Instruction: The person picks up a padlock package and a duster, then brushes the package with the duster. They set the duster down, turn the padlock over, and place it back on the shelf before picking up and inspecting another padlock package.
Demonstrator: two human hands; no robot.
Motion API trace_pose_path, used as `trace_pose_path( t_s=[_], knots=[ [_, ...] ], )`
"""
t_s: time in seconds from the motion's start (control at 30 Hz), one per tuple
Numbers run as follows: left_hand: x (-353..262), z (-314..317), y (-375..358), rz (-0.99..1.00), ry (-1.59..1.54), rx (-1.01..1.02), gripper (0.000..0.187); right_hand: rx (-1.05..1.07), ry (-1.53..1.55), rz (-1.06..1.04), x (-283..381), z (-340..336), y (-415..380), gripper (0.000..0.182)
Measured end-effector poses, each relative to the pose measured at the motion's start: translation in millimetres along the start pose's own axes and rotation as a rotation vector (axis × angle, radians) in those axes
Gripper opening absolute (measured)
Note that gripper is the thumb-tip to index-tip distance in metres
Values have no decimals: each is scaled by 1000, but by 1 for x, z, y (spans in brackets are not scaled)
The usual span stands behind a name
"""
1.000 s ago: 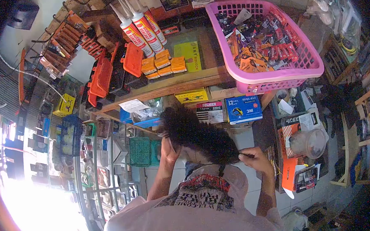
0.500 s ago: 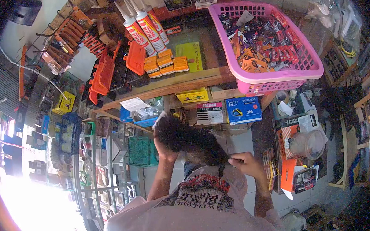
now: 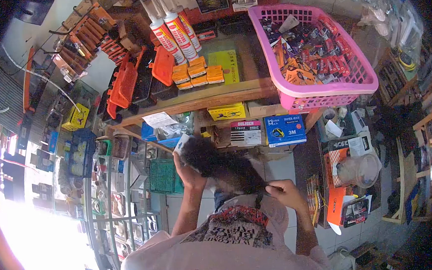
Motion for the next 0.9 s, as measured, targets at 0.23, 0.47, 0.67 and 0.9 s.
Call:
trace_pose_path(
  t_s=[0.23,0.47,0.67,0.9],
  knots=[
    [1,-24,4,-46,-34,-5,71,-111,-75,-33,1,-5,-6,27],
    [0,-29,2,-60,-97,49,69,-28,-20,11,14,-6,-13,26],
    [-1,-56,7,-130,-171,200,70,66,-89,52,12,-4,-12,25],
    [-13,-35,-3,-57,-91,118,77,62,-53,-27,7,16,-10,24]
  ],
)
Point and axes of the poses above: each hand's wrist, its own y-axis towards the middle knuckle, its own z-axis out of the palm, x = y × z, the point moved 1 cm from there along y, towards the middle knuckle, and after that the axes turned 8 degrees about z, right-handed, at the moved point
